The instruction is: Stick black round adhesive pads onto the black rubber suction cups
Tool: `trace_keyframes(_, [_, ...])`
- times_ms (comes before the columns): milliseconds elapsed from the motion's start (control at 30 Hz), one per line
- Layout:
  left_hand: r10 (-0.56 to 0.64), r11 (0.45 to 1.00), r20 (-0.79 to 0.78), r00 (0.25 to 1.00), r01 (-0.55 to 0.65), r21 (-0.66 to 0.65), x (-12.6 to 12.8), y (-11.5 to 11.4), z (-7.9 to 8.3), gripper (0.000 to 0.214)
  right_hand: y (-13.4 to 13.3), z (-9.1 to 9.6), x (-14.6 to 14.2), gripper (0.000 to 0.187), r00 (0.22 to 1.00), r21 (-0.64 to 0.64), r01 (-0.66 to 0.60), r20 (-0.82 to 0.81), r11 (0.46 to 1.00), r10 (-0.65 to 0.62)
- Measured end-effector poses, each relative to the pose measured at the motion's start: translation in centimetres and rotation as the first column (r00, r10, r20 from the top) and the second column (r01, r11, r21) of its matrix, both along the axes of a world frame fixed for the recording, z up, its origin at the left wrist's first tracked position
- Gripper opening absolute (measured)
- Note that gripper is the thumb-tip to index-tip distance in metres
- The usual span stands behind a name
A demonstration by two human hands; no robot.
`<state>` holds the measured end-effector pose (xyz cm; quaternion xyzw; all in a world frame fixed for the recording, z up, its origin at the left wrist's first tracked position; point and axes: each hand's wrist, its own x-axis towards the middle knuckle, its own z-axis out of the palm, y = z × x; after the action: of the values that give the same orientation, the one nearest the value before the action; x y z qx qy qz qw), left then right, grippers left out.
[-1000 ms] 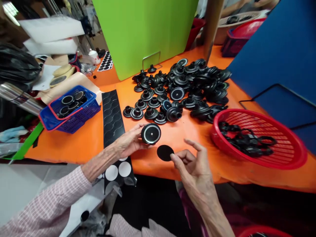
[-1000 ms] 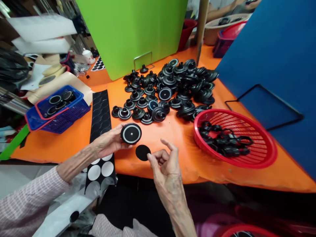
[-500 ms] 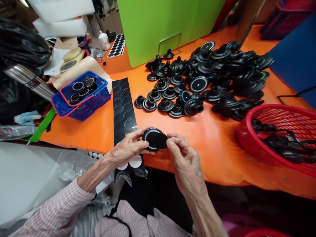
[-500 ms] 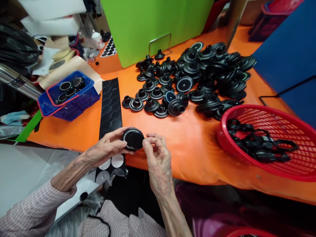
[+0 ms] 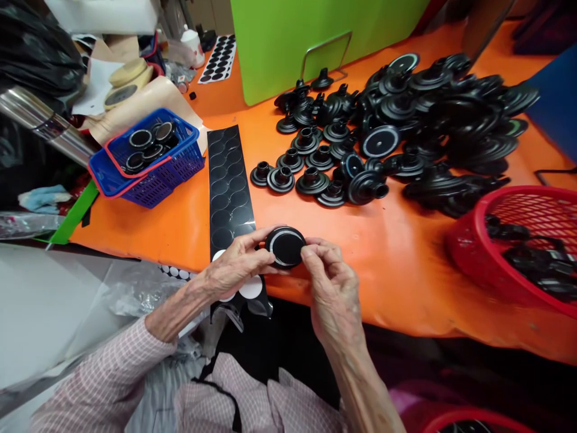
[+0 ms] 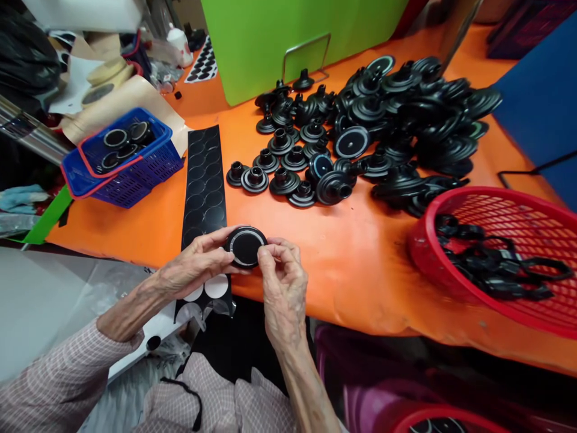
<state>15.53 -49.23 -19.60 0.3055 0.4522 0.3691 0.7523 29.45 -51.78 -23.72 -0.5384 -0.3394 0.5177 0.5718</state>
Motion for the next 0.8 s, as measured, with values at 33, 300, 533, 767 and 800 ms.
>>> trace_keyframes(33, [0.001,1.000,0.000,1.000,-0.001,0.000,0.0,0.0,0.0,0.047,0.0,0.0,0.0,0.024,1.000,-0.002,-0.003,0.001,1.000,0.003])
trace_keyframes(300, [0.005,1.000,0.000,1.000,-0.005,-0.007,0.0,0.0,-0.3,0.041,-0.1,0.3,0.0,0.024,0.990,-0.021,-0.019,0.141,1.000,0.022])
trace_keyframes(533, [0.029,0.999,0.005,1.000,-0.029,0.021,-0.2,-0.2,-0.9,0.037,-0.1,0.0,-0.9,0.020,0.951,0.041,0.030,0.307,0.999,-0.041])
trace_keyframes(767, [0.066,0.997,-0.014,0.998,-0.065,0.036,-0.3,-0.4,-0.8,0.037,-0.2,-0.3,-1.3,0.016,0.866,0.136,0.011,0.493,0.991,-0.078])
trace_keyframes(800, [0.070,0.997,-0.019,0.997,-0.069,0.038,-0.4,-0.4,-0.8,0.037,-0.2,-0.3,-1.4,0.015,0.852,0.155,0.002,0.517,0.988,-0.083])
